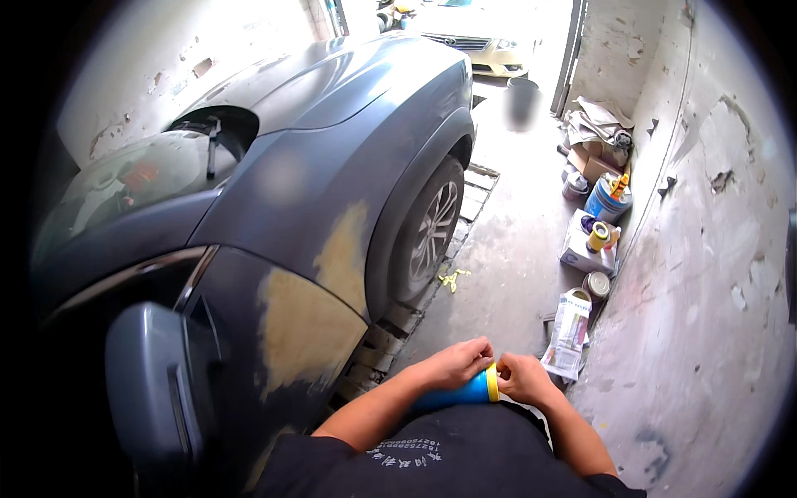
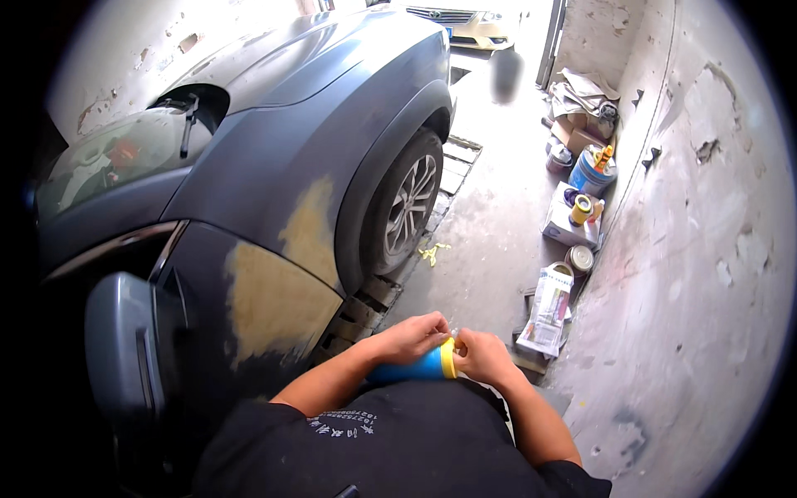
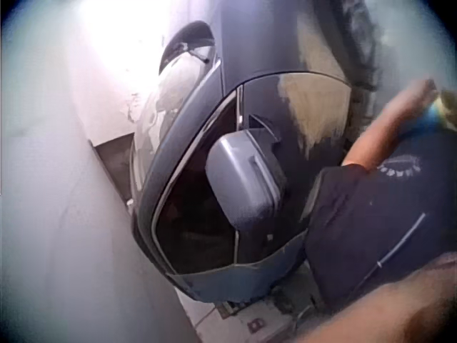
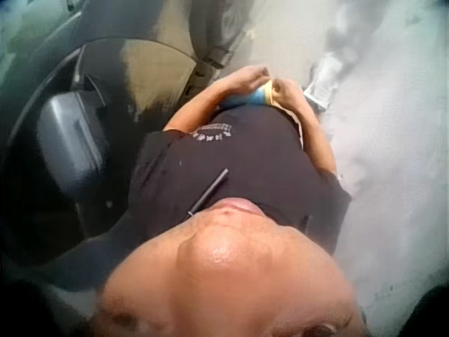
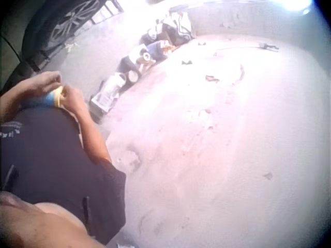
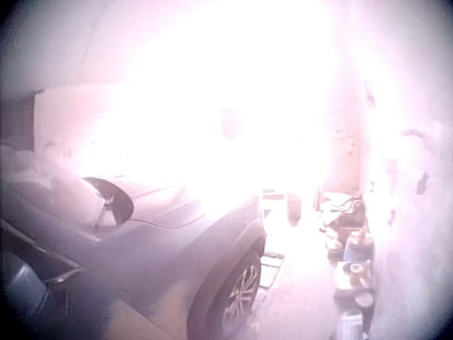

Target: The person retrieves a roll of blue tape with a yellow edge from a shelf and walks to a gray car. They apply the tape along the hood and front fender, smoothing it down by hand to conform to the vehicle's contours.

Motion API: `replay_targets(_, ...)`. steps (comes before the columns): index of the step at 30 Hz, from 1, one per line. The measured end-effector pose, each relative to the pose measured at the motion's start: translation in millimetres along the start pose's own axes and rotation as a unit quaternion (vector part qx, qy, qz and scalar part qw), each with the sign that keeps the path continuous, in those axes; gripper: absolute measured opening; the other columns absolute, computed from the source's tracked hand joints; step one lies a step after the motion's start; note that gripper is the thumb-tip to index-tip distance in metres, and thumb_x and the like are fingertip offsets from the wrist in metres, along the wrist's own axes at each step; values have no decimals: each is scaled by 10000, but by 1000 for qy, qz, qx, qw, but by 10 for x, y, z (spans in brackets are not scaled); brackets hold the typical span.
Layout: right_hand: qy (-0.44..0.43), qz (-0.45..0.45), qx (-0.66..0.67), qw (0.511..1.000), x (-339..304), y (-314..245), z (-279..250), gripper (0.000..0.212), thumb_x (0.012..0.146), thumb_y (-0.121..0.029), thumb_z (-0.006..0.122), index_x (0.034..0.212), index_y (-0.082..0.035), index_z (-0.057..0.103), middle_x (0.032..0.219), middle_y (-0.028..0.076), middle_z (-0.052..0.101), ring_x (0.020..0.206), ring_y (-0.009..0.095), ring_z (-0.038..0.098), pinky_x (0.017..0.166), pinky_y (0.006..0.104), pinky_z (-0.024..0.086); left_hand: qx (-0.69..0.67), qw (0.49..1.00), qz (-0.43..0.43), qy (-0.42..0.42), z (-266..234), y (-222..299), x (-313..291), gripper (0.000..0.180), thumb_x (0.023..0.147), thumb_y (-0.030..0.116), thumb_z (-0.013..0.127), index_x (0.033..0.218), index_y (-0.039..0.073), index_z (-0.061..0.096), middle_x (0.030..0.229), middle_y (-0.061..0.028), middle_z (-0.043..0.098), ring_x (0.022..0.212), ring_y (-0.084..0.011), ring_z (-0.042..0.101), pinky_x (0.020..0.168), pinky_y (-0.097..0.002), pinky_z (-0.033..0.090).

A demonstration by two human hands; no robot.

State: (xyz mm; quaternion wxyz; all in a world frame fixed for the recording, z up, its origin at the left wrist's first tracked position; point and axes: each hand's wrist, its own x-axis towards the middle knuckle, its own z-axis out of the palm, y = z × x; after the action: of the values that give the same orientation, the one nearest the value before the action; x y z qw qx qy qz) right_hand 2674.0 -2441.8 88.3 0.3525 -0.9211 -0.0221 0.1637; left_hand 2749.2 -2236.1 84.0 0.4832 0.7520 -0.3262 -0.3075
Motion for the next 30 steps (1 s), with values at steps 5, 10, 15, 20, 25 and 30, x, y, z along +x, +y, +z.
replay_targets(5,-32,-19,52,998,837,153,-547,278,839,-274,728,905,-9,676,781,169,700,716,309,694,669,383,536,22,1000,-22,1,-600,104,711,192,1015,174,581,1092,-2,583,1014,-178,679,961,-306,667,854,-385,513)
replay_targets(10,-57,-50,149,986,1605,533,-916,243,880,-228,696,953,3,681,812,170,708,741,270,701,692,363,538,9,998,-60,14,-1040,-24,1422,210,1022,192,580,1103,-1,587,1027,-169,684,966,-277,671,867,-369,513)
replay_targets(15,-95,-89,175,976,2457,904,-1422,229,913,-234,669,960,-11,687,858,172,722,781,302,705,723,373,538,9,995,-89,44,-1407,-172,2261,215,1029,197,570,1115,2,588,1029,-158,685,965,-255,672,871,-365,513)
replay_targets(20,-102,-165,69,978,3396,1446,-2166,231,949,-241,622,990,-26,697,884,195,719,851,360,702,757,442,546,19,991,-115,69,-1769,-176,3420,213,1036,195,557,1118,0,586,1034,-146,686,975,-238,667,885,-354,508)
replay_targets(25,-80,-232,8,969,4111,1812,-3112,210,926,-227,596,848,-34,617,823,188,688,806,407,672,714,512,515,-8,989,-115,98,-2050,49,4500,202,1028,204,581,1074,8,573,956,-164,673,890,-274,654,811,-370,507)
replay_targets(30,-92,-239,-30,966,4842,2118,-3769,175,895,-220,613,853,-52,629,812,186,690,765,416,670,683,504,521,-3,986,-140,91,-2422,141,5397,193,1032,163,551,1126,-4,575,1030,-134,681,960,-207,648,880,-345,505)
